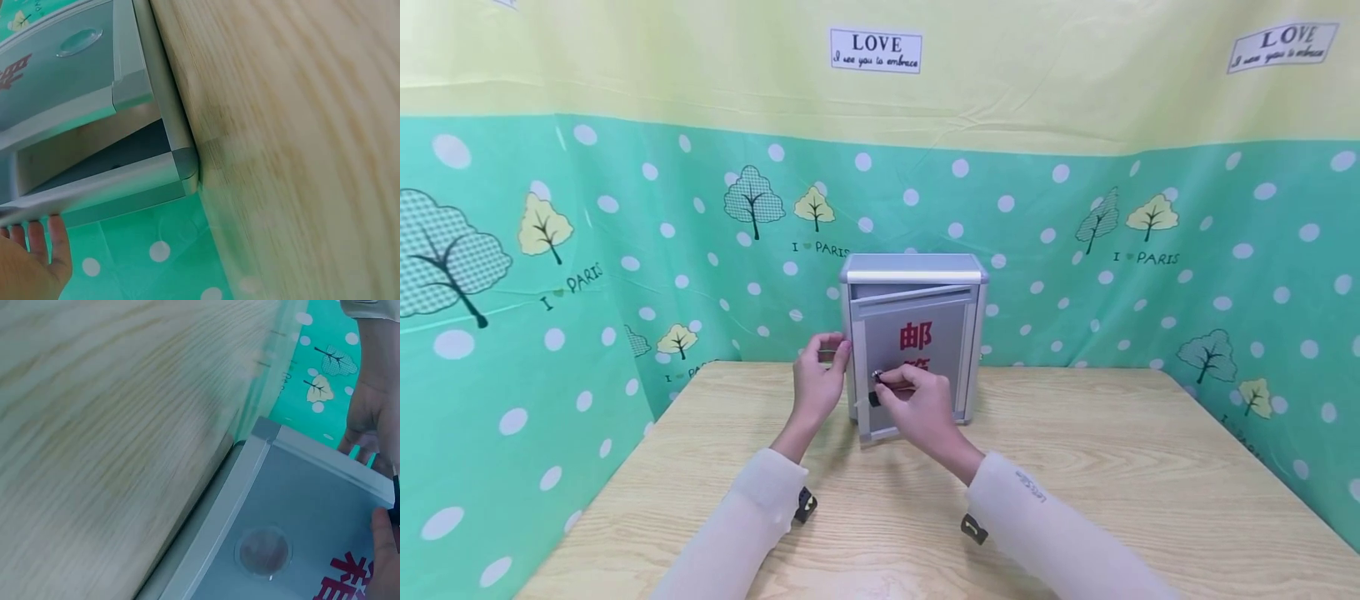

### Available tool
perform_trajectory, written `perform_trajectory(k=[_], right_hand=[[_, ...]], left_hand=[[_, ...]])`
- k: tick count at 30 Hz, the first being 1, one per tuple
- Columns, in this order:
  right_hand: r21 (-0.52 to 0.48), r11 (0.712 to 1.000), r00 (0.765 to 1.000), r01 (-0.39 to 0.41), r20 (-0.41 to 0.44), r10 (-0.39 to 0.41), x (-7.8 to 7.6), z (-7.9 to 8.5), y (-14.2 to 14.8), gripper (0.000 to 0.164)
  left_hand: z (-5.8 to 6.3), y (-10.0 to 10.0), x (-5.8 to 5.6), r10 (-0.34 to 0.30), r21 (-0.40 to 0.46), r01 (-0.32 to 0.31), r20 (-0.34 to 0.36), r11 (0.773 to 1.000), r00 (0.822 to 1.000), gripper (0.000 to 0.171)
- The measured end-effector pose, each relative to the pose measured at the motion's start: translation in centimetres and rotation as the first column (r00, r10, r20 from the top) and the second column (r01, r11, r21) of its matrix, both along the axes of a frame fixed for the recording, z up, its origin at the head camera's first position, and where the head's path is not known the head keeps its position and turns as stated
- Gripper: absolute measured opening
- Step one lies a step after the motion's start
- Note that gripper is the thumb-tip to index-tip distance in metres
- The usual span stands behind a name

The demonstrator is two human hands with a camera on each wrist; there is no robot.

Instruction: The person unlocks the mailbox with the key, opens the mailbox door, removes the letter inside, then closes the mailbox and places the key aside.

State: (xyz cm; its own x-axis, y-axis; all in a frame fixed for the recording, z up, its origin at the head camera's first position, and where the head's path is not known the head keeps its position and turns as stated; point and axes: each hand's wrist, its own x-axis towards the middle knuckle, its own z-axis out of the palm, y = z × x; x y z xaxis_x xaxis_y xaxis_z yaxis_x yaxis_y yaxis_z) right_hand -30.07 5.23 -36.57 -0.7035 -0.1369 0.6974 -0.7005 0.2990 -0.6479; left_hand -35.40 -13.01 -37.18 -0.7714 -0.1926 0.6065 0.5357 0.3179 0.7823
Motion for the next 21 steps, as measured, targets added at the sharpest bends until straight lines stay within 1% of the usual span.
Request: perform_trajectory(k=[7, 12, 17, 21], right_hand=[[0.02, 0.997, 0.997, -0.076, -0.029, 0.076, 0.4, 0.0, 1.3, 0.01], [0.044, 0.993, 0.993, -0.106, -0.054, 0.108, 0.8, 0.2, 2.1, 0.01], [0.073, 0.987, 0.989, -0.141, -0.044, 0.144, 1.1, 0.4, 2.8, 0.011], [0.071, 0.982, 0.983, -0.173, -0.044, 0.176, 1.3, 0.4, 3.5, 0.011]], left_hand=[[0.0, -0.1, 0.2, -0.009, 0.001, 0.009, 0.01, 1.0, 1.0, 0.028], [0.1, -0.1, 0.2, -0.016, 0.007, 0.015, 0.013, 1.0, 1.0, 0.029], [0.1, -0.1, 0.2, -0.014, 0.014, 0.013, 0.01, 1.0, 1.0, 0.028], [0.1, -0.1, 0.1, -0.011, 0.018, 0.011, 0.009, 1.0, 1.0, 0.027]])
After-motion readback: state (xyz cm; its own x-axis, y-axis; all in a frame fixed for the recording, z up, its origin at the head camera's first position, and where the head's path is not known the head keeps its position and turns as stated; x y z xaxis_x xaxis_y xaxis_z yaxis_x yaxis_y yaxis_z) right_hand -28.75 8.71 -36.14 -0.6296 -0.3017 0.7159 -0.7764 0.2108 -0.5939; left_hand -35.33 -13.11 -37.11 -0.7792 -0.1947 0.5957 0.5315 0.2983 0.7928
